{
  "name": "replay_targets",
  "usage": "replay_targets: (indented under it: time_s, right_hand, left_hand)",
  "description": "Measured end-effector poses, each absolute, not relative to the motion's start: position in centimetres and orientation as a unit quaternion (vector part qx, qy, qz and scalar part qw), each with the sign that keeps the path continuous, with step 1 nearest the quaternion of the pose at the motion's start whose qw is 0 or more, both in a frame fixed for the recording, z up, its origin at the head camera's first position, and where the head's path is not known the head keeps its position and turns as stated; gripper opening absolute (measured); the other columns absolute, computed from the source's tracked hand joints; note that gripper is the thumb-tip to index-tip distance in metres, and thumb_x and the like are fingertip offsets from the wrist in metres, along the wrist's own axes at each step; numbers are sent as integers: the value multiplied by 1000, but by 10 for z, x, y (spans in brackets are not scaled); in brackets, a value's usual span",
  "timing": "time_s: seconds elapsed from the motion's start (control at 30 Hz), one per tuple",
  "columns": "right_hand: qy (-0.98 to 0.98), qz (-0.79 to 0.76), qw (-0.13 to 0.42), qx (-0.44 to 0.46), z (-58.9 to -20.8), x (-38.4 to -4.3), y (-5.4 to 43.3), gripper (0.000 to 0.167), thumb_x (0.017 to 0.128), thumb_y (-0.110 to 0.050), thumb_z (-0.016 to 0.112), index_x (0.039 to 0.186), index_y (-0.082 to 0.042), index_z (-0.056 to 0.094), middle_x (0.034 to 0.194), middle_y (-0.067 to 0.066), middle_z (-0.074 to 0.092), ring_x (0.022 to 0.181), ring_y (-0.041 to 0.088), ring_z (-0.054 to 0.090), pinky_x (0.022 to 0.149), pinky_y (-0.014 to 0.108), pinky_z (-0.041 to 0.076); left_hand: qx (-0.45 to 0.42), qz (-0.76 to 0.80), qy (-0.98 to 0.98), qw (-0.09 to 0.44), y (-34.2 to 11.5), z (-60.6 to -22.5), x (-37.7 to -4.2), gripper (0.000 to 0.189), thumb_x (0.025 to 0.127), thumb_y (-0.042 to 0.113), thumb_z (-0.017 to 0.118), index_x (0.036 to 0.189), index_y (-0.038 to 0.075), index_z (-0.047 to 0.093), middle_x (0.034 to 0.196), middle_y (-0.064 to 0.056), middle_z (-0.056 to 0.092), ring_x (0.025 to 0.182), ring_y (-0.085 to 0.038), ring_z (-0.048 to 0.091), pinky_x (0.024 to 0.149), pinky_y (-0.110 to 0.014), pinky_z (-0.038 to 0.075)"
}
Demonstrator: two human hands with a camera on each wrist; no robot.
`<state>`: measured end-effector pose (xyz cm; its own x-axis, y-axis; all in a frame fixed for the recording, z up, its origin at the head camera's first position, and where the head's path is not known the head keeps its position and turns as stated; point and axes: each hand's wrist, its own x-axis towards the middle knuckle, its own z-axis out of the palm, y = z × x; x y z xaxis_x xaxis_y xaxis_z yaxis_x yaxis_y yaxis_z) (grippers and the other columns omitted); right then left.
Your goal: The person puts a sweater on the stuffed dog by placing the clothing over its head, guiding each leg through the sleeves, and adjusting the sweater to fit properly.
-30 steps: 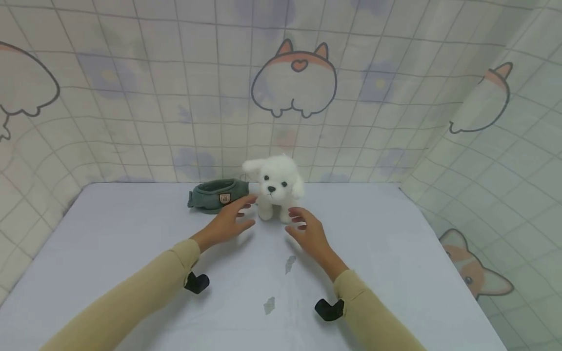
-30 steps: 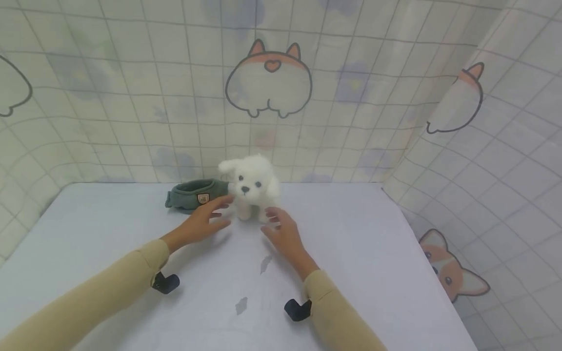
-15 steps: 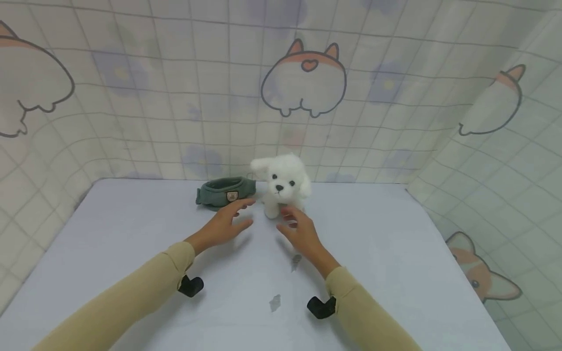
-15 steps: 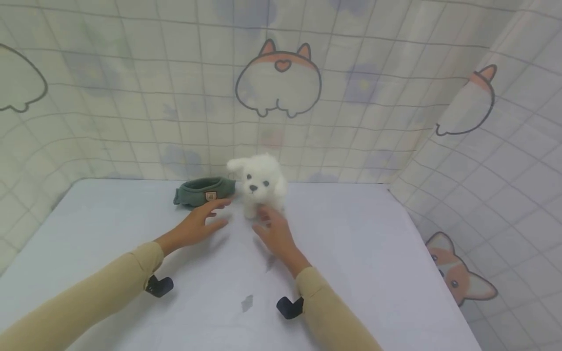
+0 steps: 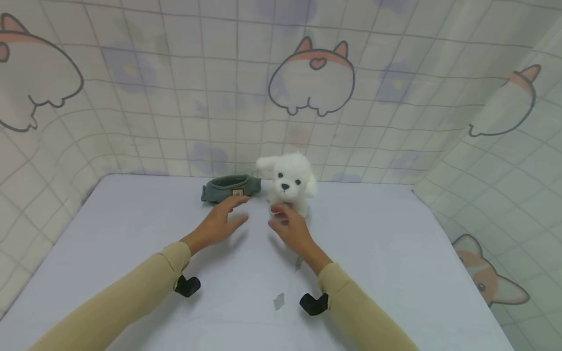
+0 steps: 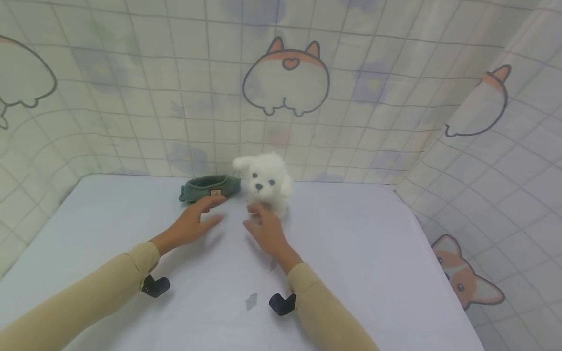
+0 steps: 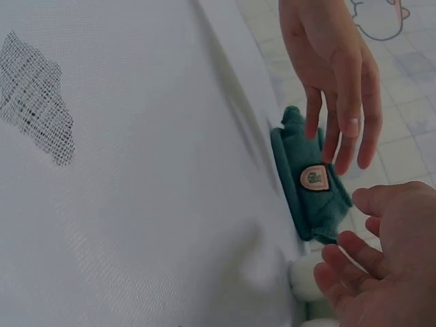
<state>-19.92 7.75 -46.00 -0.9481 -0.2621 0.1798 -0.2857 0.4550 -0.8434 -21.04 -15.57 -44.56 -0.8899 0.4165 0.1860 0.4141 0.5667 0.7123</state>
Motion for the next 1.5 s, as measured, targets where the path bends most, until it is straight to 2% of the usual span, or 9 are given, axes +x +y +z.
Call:
replay_targets:
  time_s: [0.3, 0.47, 0.73, 1.07, 1.3, 1.5]
  right_hand:
    - [-851, 497, -1, 170, -456, -203, 62, 41, 92, -13, 65, 131, -3, 54, 132, 12, 60, 117, 27, 60, 99, 41, 50]
    - [-857, 489, -15, 162, -454, -205, 57, 45, 93, -15, 64, 135, -7, 52, 138, 9, 56, 122, 26, 57, 102, 39, 49]
    - [-868, 467, -15, 165, -453, -211, 45, 46, 93, -18, 63, 137, -11, 50, 140, 7, 54, 126, 24, 55, 103, 36, 49]
    - [-876, 455, -22, 157, -450, -220, 30, 50, 94, -23, 62, 141, -12, 46, 145, 6, 49, 132, 26, 49, 106, 38, 46]
    - [-892, 428, -25, 140, -446, -228, 23, 55, 94, -26, 62, 144, -15, 41, 150, 6, 43, 139, 26, 40, 115, 45, 34]
    - [-897, 418, -25, 141, -445, -236, 18, 59, 95, -26, 62, 147, -15, 36, 154, 6, 38, 144, 24, 33, 119, 43, 27]
  left_hand:
    - [207, 398, 893, -39, -165, -445, -212, 51, 96, 23, 60, 142, 7, 43, 143, -11, 49, 134, -28, 45, 111, -49, 38]
    - [189, 394, 898, -42, -167, -442, -212, 51, 97, 25, 58, 143, 10, 42, 144, -9, 46, 135, -28, 42, 111, -50, 37]
    - [180, 390, 901, -54, -175, -440, -210, 53, 97, 25, 58, 144, 8, 40, 145, -11, 45, 135, -30, 43, 111, -51, 36]
    - [161, 375, 910, -75, -187, -439, -211, 51, 97, 21, 58, 142, 4, 41, 145, -15, 44, 136, -33, 40, 113, -52, 33]
    - [145, 374, 911, -94, -193, -441, -217, 49, 97, 19, 57, 140, 3, 42, 140, -18, 46, 134, -35, 41, 112, -53, 34]
    - [126, 371, 913, -110, -197, -439, -221, 48, 96, 18, 59, 138, 0, 44, 138, -22, 46, 131, -37, 43, 110, -53, 37]
